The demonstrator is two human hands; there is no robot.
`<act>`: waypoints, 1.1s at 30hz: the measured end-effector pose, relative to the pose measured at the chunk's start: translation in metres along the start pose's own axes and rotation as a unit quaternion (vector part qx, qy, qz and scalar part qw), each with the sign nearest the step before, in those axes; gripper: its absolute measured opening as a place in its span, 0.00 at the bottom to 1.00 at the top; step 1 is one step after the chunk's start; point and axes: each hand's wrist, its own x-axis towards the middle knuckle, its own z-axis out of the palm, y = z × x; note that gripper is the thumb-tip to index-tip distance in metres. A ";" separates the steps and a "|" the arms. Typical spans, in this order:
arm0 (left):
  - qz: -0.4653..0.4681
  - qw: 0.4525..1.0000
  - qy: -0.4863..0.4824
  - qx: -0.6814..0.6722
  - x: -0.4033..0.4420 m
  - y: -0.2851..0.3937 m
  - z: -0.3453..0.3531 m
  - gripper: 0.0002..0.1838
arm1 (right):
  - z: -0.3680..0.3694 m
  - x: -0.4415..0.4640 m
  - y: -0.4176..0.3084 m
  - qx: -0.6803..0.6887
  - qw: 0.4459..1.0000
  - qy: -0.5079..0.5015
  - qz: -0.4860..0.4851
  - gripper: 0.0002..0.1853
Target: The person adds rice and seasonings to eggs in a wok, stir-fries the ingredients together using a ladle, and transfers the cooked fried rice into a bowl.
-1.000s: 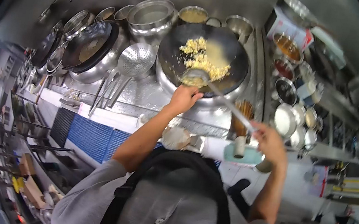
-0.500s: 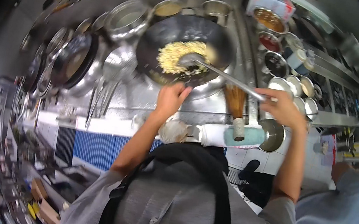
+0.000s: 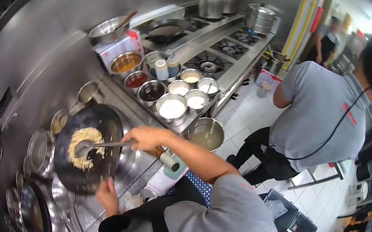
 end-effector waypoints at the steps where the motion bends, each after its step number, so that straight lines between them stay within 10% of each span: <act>1: 0.014 1.000 0.013 0.002 -0.024 0.008 -0.005 0.24 | 0.012 0.001 0.011 0.052 0.999 0.008 0.007 0.25; 9: -0.029 0.999 -0.012 -0.012 0.040 -0.044 0.009 0.23 | 0.069 -0.004 -0.007 0.581 0.803 -0.011 0.129 0.29; 13: -0.007 0.997 -0.065 -0.036 0.046 -0.073 0.042 0.22 | 0.135 0.050 0.057 0.637 0.729 -0.045 0.246 0.21; 19: -0.010 0.997 -0.073 -0.015 0.044 -0.071 0.042 0.21 | 0.165 0.113 0.015 0.479 0.843 0.044 0.242 0.23; 25: -0.007 0.998 -0.054 -0.027 0.043 -0.072 0.045 0.21 | 0.151 0.043 0.049 0.104 0.995 0.010 -0.006 0.30; 33: -0.038 0.999 -0.035 0.004 0.042 -0.080 0.052 0.20 | 0.041 -0.040 -0.030 -0.052 0.992 -0.053 0.102 0.31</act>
